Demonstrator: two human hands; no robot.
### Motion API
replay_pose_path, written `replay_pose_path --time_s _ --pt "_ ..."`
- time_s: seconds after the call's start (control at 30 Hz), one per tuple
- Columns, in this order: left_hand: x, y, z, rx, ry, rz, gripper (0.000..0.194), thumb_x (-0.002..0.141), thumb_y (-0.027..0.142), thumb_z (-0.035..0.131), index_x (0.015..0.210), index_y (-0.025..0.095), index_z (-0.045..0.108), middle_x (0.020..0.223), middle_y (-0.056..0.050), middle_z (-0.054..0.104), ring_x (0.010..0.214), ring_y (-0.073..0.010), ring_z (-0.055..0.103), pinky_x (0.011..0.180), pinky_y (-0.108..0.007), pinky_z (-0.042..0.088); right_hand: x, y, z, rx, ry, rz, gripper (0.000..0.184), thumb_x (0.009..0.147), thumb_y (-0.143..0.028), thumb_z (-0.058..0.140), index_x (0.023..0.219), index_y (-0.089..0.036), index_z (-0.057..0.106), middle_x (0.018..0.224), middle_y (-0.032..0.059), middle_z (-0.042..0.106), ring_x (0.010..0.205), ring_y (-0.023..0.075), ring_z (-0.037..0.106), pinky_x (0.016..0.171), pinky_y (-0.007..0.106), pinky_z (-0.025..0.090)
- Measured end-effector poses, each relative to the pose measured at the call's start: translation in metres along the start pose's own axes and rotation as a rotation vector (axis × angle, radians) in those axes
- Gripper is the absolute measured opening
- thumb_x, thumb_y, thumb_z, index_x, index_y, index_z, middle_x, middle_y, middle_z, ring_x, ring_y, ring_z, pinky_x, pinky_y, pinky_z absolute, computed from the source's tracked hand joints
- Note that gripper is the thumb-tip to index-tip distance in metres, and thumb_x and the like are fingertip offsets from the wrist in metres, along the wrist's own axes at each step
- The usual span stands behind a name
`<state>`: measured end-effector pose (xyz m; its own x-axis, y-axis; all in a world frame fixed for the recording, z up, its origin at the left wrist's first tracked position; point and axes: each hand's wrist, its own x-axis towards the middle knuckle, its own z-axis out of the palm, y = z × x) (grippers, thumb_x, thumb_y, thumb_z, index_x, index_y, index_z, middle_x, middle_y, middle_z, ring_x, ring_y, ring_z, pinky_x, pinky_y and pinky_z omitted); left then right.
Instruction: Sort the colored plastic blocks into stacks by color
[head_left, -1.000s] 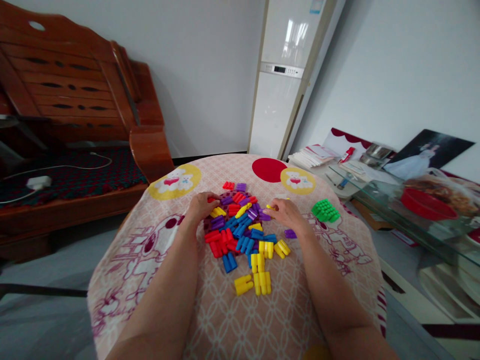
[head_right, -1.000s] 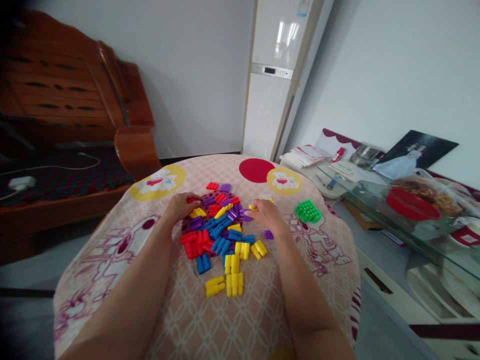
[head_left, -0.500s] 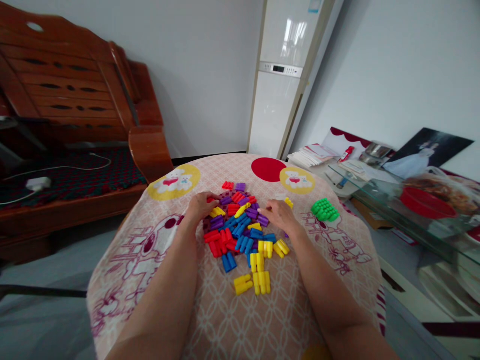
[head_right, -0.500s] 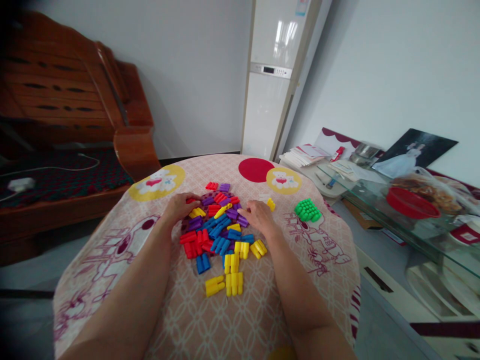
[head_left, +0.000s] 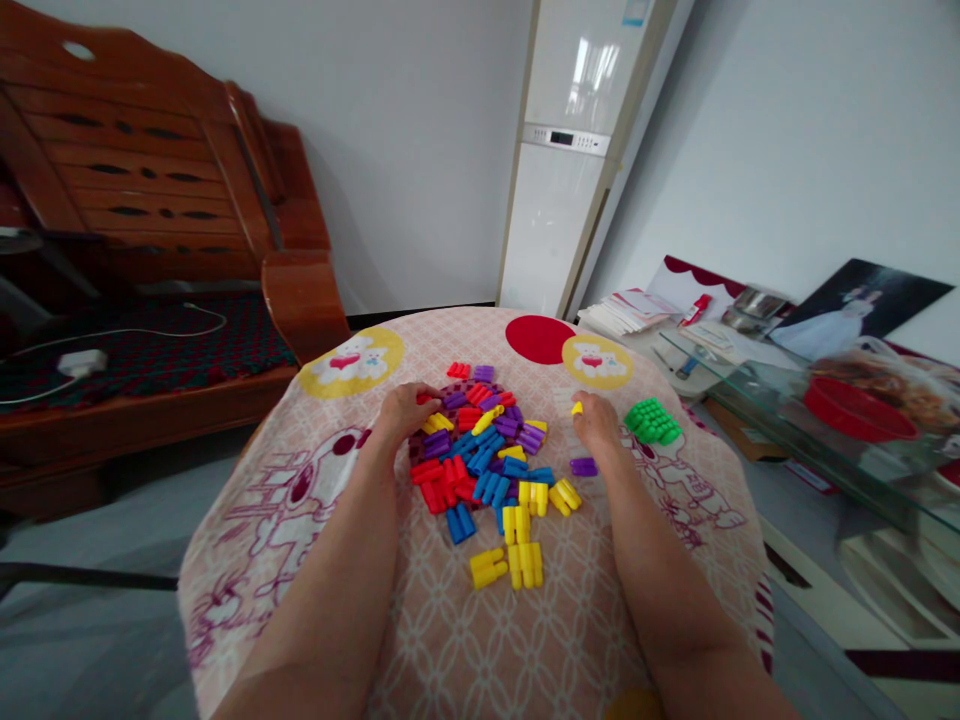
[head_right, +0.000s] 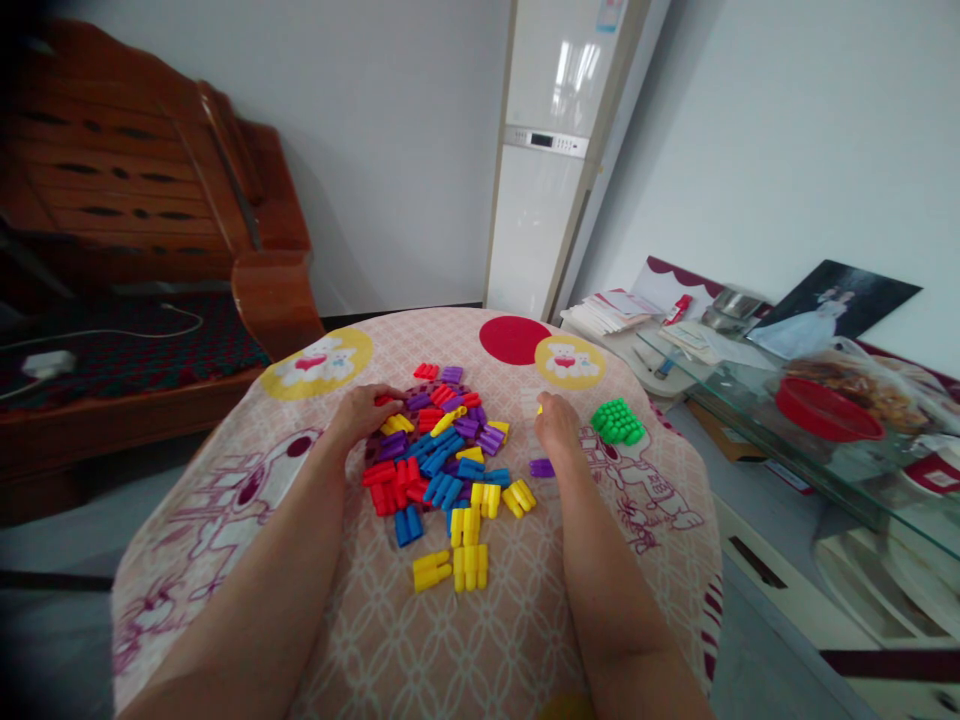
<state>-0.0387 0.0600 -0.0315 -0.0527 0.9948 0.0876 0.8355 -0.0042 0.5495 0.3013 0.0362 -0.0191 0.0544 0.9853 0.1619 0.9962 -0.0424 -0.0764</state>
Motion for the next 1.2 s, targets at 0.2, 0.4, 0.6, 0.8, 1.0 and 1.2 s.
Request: replay_pose_path --time_s 0.2,0.4,0.6,0.8,1.0,1.2 --pt "0.001 0.0 -0.001 0.01 -0.006 -0.003 0.034 0.08 0.03 0.061 0.106 0.02 0.08 0.1 -0.006 0.078 0.086 -0.0198 0.069 0.077 -0.024 0.05 -0.004 -0.01 -0.021 -0.015 0.097 -0.091 0.036 0.091 -0.019 0.055 0.125 -0.016 0.069 0.119 0.0159 0.07 0.112 0.0269 0.062 0.095 0.034 0.045" --pt "0.0 0.0 0.0 0.008 -0.001 0.001 0.035 0.079 0.032 0.06 0.105 0.022 0.08 0.097 -0.004 0.078 0.083 -0.0192 0.068 0.078 -0.025 0.05 -0.019 -0.047 -0.03 0.031 -0.081 -0.303 0.028 0.095 -0.021 0.051 0.111 -0.018 0.074 0.107 0.011 0.074 0.101 0.0215 0.067 0.087 0.028 0.046" --pt "-0.001 0.001 -0.001 0.01 0.002 0.01 0.035 0.079 0.031 0.06 0.106 0.022 0.08 0.101 -0.005 0.078 0.086 -0.02 0.069 0.079 -0.025 0.051 -0.033 -0.063 -0.028 0.004 -0.144 -0.404 0.025 0.094 -0.037 0.059 0.104 -0.02 0.076 0.103 0.0115 0.075 0.101 0.024 0.068 0.085 0.029 0.046" --pt "-0.001 0.0 -0.001 0.0 0.002 0.007 0.035 0.08 0.032 0.06 0.106 0.023 0.08 0.102 -0.004 0.078 0.089 -0.0204 0.069 0.079 -0.025 0.05 -0.037 -0.064 -0.029 -0.053 -0.161 -0.442 0.027 0.087 -0.022 0.064 0.113 -0.02 0.073 0.108 0.0125 0.075 0.107 0.0261 0.067 0.09 0.031 0.047" --pt "-0.001 0.001 -0.001 0.004 -0.007 0.004 0.035 0.08 0.032 0.06 0.108 0.022 0.08 0.102 -0.005 0.078 0.087 -0.0199 0.069 0.076 -0.024 0.049 -0.016 -0.033 -0.032 0.312 -0.05 -0.387 0.045 0.076 -0.014 0.066 0.121 -0.016 0.071 0.116 0.0114 0.074 0.103 0.0231 0.068 0.094 0.031 0.049" --pt "-0.002 0.003 -0.002 0.023 -0.001 0.021 0.036 0.081 0.031 0.059 0.108 0.022 0.08 0.104 -0.006 0.078 0.092 -0.0219 0.07 0.08 -0.026 0.05 0.016 0.028 -0.028 0.902 0.229 -0.059 0.052 0.067 -0.022 0.067 0.117 -0.013 0.072 0.106 0.0089 0.077 0.088 0.022 0.07 0.081 0.033 0.056"
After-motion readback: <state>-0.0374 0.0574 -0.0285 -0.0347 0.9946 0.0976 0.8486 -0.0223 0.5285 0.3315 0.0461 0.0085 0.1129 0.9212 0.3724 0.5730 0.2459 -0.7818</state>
